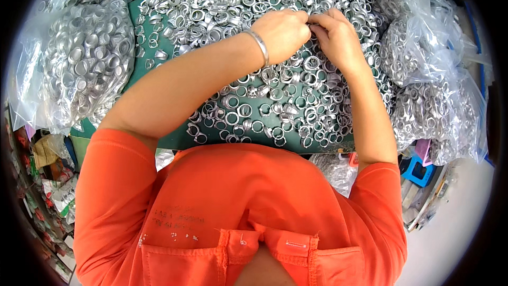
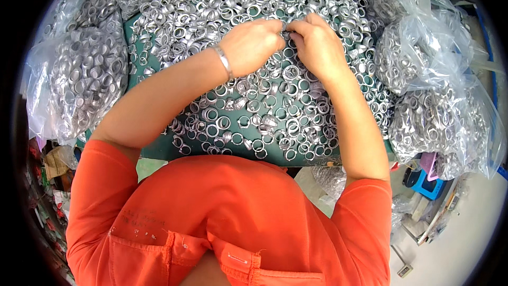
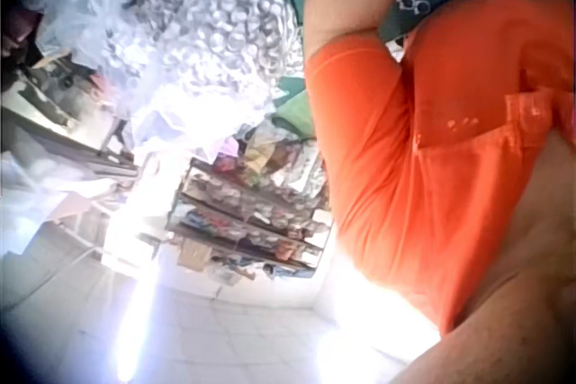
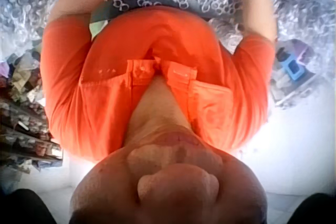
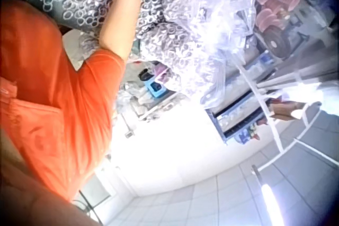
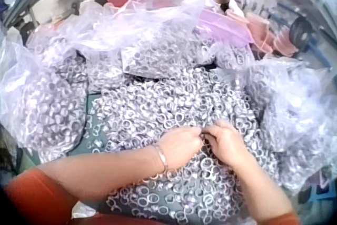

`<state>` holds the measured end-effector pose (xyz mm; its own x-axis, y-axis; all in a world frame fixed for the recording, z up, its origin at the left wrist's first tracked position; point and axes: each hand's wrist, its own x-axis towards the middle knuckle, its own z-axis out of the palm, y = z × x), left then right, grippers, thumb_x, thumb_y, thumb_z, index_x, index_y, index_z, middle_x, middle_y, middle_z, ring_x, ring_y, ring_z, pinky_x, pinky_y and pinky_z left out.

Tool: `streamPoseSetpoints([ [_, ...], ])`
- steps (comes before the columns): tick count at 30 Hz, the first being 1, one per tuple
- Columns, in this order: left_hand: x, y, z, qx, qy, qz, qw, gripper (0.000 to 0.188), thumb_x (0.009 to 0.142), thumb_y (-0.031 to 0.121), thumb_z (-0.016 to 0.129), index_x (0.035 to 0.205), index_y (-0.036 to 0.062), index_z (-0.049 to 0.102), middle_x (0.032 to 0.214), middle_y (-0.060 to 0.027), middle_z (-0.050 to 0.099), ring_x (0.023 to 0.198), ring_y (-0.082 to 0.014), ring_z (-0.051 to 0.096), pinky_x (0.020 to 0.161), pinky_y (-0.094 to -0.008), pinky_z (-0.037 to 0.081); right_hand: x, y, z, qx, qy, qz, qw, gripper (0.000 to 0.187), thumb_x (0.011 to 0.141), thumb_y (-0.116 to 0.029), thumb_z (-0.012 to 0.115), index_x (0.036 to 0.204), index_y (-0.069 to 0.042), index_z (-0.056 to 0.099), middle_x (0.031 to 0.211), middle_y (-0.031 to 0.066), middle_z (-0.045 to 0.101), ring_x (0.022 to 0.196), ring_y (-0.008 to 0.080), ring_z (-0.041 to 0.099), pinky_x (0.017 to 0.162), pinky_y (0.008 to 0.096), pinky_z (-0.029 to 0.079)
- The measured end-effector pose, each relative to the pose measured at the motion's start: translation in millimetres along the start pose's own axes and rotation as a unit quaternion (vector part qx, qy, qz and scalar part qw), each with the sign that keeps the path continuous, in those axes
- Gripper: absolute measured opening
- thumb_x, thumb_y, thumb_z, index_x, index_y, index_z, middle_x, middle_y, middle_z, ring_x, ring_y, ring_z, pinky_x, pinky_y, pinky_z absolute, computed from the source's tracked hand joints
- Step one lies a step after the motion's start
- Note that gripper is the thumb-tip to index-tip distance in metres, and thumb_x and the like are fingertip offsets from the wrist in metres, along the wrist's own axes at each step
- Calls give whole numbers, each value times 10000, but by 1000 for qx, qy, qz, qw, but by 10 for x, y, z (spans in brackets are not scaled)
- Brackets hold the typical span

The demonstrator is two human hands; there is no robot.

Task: The person sorts through a large pile of metal eyelets on a workbench, picking them up by hand and placing them into plastic bags.

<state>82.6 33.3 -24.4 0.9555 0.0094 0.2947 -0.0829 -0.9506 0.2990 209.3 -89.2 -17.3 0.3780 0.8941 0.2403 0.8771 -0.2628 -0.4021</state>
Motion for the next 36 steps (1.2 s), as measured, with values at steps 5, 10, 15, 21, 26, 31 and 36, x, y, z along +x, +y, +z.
streamPoseSetpoints([
  [5, 113, -76, 66, 43, -24, 63, 997, 76, 718, 90, 565, 732, 63, 635, 801, -102, 543, 802, -271, 595, 686, -380, 504, 12, 43, 3, -16, -11, -32, 999, 101, 728, -69, 648, 829, -73, 649, 827, 79, 555, 829, 280, 567, 707, 371, 476],
  [10, 109, -90, -2, 18, -41, 45, 998, 55, 731, 85, 581, 741, 49, 621, 803, -103, 531, 791, -285, 591, 690, -384, 497, -10, 228, -149, 476, -26, 140, 868, 26, 800, -22, 614, 826, -25, 616, 932, 86, 620, 778, 198, 602, 669, 289, 494],
  [15, 19, -170, -62, -347, 31, -115, 930, 96, 797, 131, 646, 796, 41, 613, 727, -39, 566, 671, -185, 560, 592, -314, 460, -51, 432, -421, 660, -12, 198, 725, 62, 821, -93, 587, 864, -56, 561, 772, 50, 603, 663, 109, 566, 525, 204, 420],
  [21, -138, -227, -331, -690, 13, -340, 639, 192, 786, 195, 712, 853, 25, 651, 708, -14, 599, 534, -38, 459, 460, -177, 366, 214, 241, -41, 215, 4, 36, 976, 125, 727, -94, 646, 766, -46, 537, 675, -2, 530, 622, 73, 476, 565, 228, 406],
  [26, -200, -241, -543, -572, 29, -350, 741, 119, 829, 175, 624, 827, 61, 590, 847, -60, 615, 598, -59, 477, 483, -178, 367, 383, 324, -54, 287, 27, 85, 954, 105, 748, -80, 564, 833, -28, 596, 767, 26, 574, 668, 85, 499, 630, 231, 432],
  [31, -207, -353, -528, -779, 110, -343, 513, 136, 852, 186, 479, 830, 65, 539, 737, -30, 530, 608, -108, 460, 466, -190, 340, 414, 180, -51, 9, -99, 32, 995, 180, 794, -159, 609, 944, -78, 671, 951, 143, 632, 879, 353, 602, 775, 422, 485],
  [36, -344, -272, -530, -648, 56, -314, 692, 84, 855, 138, 600, 873, 59, 579, 667, 35, 513, 565, -23, 406, 392, -177, 250, 157, 2, -134, 8, -14, -58, 998, 153, 789, -167, 621, 916, -86, 649, 876, 110, 634, 812, 308, 615, 712, 411, 497],
])
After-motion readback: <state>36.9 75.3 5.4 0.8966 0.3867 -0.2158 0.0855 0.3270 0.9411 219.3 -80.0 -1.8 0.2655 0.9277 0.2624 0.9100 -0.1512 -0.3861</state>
